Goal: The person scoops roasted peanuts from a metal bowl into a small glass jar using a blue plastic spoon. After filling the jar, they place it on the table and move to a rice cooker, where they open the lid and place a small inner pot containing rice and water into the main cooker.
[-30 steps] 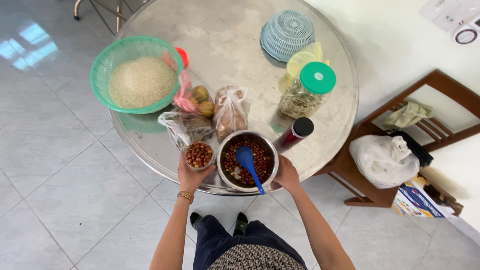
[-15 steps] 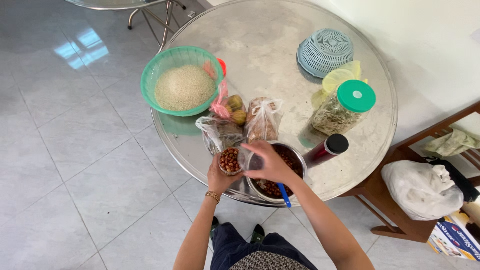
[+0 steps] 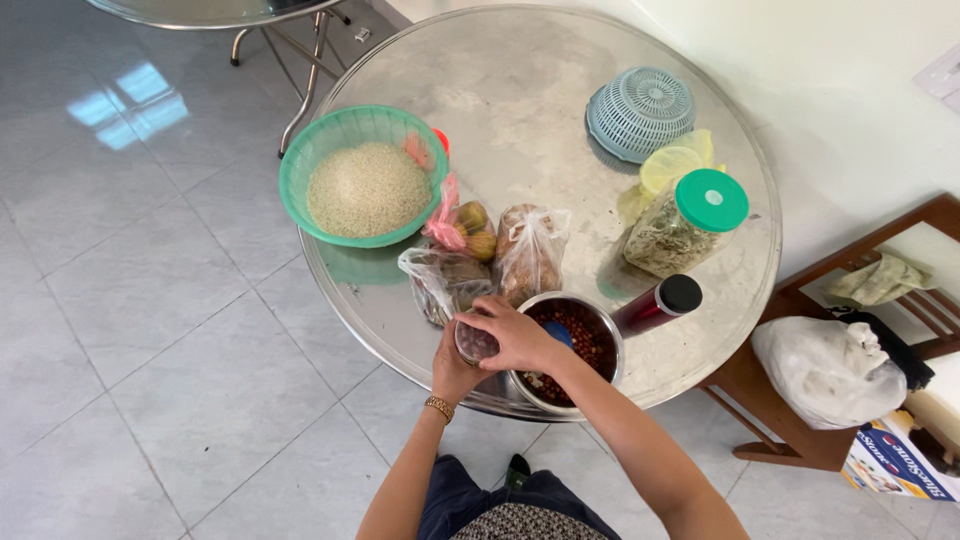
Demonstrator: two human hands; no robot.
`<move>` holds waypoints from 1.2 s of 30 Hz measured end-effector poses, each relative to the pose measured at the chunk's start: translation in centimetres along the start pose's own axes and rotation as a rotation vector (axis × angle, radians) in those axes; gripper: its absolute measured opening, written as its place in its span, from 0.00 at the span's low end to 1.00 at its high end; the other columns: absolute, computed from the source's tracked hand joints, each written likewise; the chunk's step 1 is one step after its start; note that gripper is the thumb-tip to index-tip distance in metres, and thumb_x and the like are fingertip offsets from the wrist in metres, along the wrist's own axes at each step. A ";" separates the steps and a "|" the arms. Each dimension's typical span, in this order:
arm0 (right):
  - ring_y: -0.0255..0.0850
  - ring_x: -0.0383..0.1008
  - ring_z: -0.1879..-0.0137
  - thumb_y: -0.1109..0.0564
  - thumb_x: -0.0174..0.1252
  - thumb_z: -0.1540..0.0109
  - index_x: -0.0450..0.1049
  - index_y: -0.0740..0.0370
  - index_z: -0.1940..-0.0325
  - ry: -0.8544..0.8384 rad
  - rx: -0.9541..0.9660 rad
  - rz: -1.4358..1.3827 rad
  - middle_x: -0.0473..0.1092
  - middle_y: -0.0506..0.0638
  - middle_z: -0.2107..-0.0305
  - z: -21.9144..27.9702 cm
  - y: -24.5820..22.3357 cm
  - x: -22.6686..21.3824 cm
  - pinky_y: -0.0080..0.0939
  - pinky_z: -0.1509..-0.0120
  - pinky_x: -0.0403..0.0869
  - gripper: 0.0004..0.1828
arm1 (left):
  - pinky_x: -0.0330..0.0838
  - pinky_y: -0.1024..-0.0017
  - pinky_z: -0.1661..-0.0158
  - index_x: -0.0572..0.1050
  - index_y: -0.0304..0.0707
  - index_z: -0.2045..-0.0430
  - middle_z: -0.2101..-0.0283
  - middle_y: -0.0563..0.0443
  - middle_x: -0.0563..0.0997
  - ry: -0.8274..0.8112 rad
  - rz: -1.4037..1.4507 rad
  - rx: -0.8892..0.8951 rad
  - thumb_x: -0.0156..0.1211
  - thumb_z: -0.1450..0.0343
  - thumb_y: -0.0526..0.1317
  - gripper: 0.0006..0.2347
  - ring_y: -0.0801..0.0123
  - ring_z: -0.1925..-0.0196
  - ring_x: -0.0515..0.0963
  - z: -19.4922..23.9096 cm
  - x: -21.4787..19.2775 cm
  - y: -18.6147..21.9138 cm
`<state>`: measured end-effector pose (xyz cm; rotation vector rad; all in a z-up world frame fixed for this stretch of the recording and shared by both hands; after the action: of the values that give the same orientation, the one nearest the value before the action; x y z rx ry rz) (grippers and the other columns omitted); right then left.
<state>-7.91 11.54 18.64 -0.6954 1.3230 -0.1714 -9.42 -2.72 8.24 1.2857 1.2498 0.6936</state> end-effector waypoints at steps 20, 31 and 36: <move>0.46 0.65 0.28 0.61 0.68 0.46 0.59 0.65 0.26 0.509 0.102 -1.231 0.66 0.56 0.34 6.7 -1.4 -6.0 0.48 0.23 0.63 0.45 | 0.78 0.63 0.49 0.69 0.43 0.45 0.51 0.47 0.83 -0.358 -0.085 0.131 0.83 0.52 0.48 0.40 0.58 0.48 0.84 -3.1 -6.6 6.7; 0.46 0.64 0.30 0.54 0.71 0.49 0.66 0.58 0.28 1.081 0.881 -0.816 0.66 0.60 0.37 24.3 7.5 3.4 0.47 0.33 0.68 0.45 | 0.77 0.66 0.43 0.66 0.31 0.44 0.48 0.45 0.82 -0.583 0.323 0.069 0.83 0.50 0.44 0.41 0.65 0.45 0.83 -5.7 -4.5 3.6; 0.54 0.70 0.36 0.42 0.76 0.54 0.69 0.59 0.32 1.056 1.267 -0.351 0.70 0.66 0.41 27.5 15.7 9.3 0.48 0.33 0.71 0.49 | 0.78 0.65 0.45 0.65 0.32 0.43 0.48 0.45 0.81 -0.571 0.434 0.041 0.83 0.48 0.40 0.40 0.65 0.46 0.82 -5.6 -3.6 3.6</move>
<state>15.83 29.45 4.40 0.3663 1.6636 -1.6687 -14.74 -3.44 13.58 1.6626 0.5273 0.5411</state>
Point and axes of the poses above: each hand's wrist, its own z-axis away from the middle knuckle, its own x-axis out of the palm, y = z × x, the point moved 3 cm from there along -z, towards the middle knuckle
